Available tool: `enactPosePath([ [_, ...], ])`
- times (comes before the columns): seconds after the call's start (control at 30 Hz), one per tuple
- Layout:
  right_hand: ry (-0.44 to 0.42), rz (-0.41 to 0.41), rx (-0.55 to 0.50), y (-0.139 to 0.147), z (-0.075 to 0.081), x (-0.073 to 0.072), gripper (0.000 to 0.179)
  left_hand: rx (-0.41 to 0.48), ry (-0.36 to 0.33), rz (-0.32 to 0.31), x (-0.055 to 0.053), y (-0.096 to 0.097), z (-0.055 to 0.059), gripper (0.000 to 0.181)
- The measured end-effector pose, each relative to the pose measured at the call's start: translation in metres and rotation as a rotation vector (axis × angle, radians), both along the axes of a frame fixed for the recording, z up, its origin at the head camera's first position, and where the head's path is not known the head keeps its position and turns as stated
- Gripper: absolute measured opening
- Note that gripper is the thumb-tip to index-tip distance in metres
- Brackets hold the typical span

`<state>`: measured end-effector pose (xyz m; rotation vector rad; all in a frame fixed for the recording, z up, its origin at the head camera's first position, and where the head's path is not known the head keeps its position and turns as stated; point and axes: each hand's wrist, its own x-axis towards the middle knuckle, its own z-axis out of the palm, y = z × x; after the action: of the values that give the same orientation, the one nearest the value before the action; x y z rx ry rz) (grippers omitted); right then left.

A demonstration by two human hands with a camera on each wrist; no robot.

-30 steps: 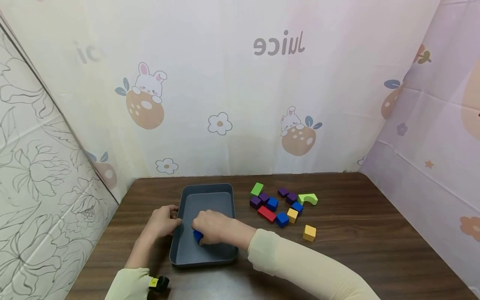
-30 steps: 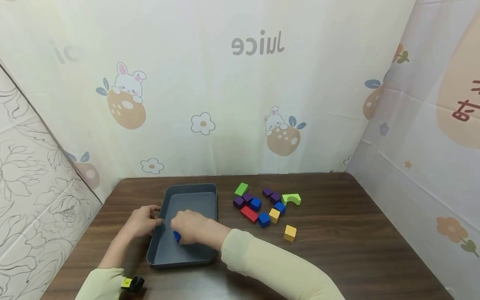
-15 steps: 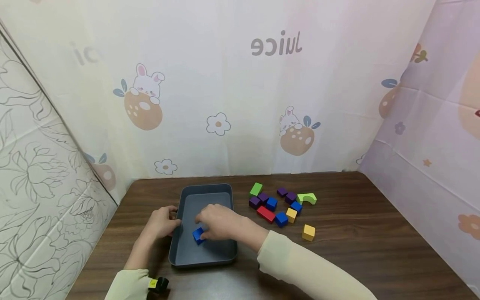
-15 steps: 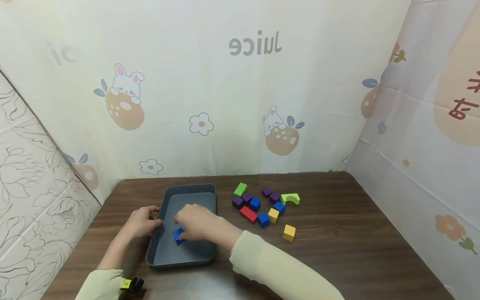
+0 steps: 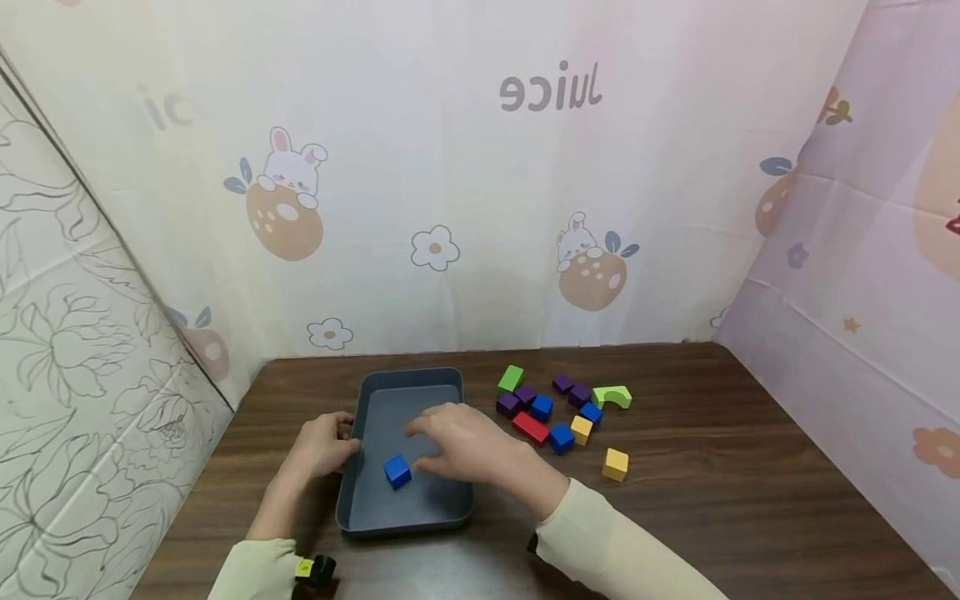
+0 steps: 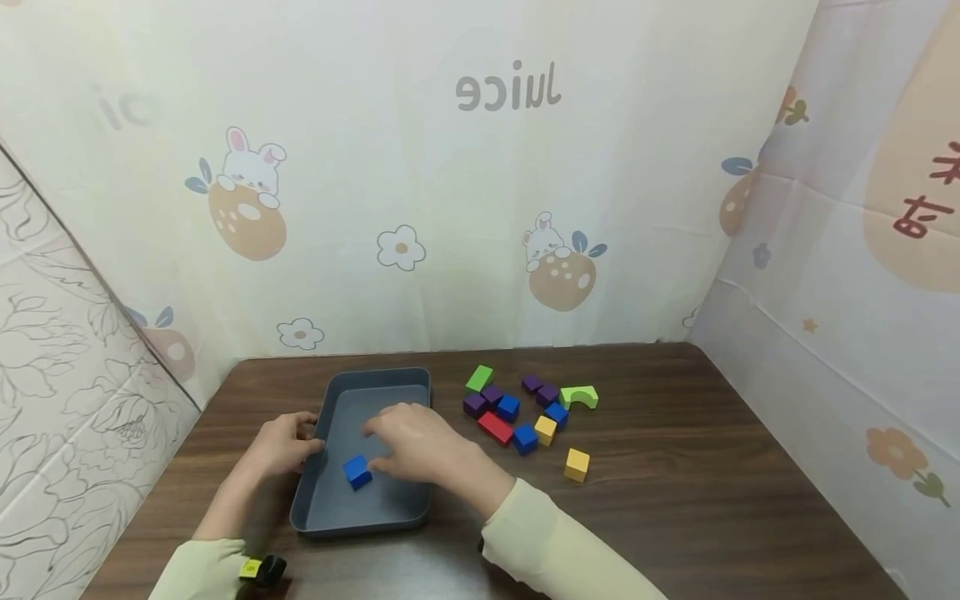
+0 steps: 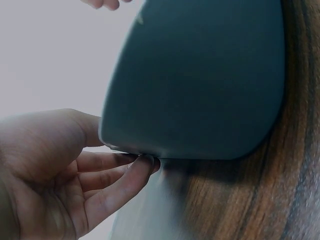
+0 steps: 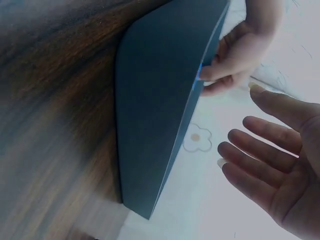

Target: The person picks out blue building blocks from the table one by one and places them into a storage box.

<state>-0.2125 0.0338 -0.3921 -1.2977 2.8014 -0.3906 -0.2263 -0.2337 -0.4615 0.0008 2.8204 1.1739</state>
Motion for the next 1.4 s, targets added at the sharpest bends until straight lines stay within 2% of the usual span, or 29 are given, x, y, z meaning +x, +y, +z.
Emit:
enactPosePath([
  [0.33, 0.053, -0.077, -0.165, 0.034, 0.002, 0.002, 0.036, 0.006, -0.002, 0.002, 0.000, -0.002, -0.003, 0.052],
  [0.53, 0.104, -0.135, -0.209, 0.052, 0.000, 0.001, 0.032, 0.003, 0.003, 0.001, -0.001, -0.002, -0.002, 0.052],
  [0.93, 0.167, -0.265, -0.266, 0.093, 0.006, -0.017, 0.031, 0.000, -0.006, -0.004, -0.001, -0.001, -0.001, 0.052],
  [1.1, 0.163, -0.337, -0.258, 0.109, 0.009, -0.024, 0.035, -0.003, -0.007, -0.003, -0.002, 0.000, -0.002, 0.052],
  [1.4, 0.093, -0.422, -0.252, 0.128, 0.009, -0.032, 0.041, 0.001, -0.002, 0.001, -0.001, -0.001, -0.002, 0.052],
])
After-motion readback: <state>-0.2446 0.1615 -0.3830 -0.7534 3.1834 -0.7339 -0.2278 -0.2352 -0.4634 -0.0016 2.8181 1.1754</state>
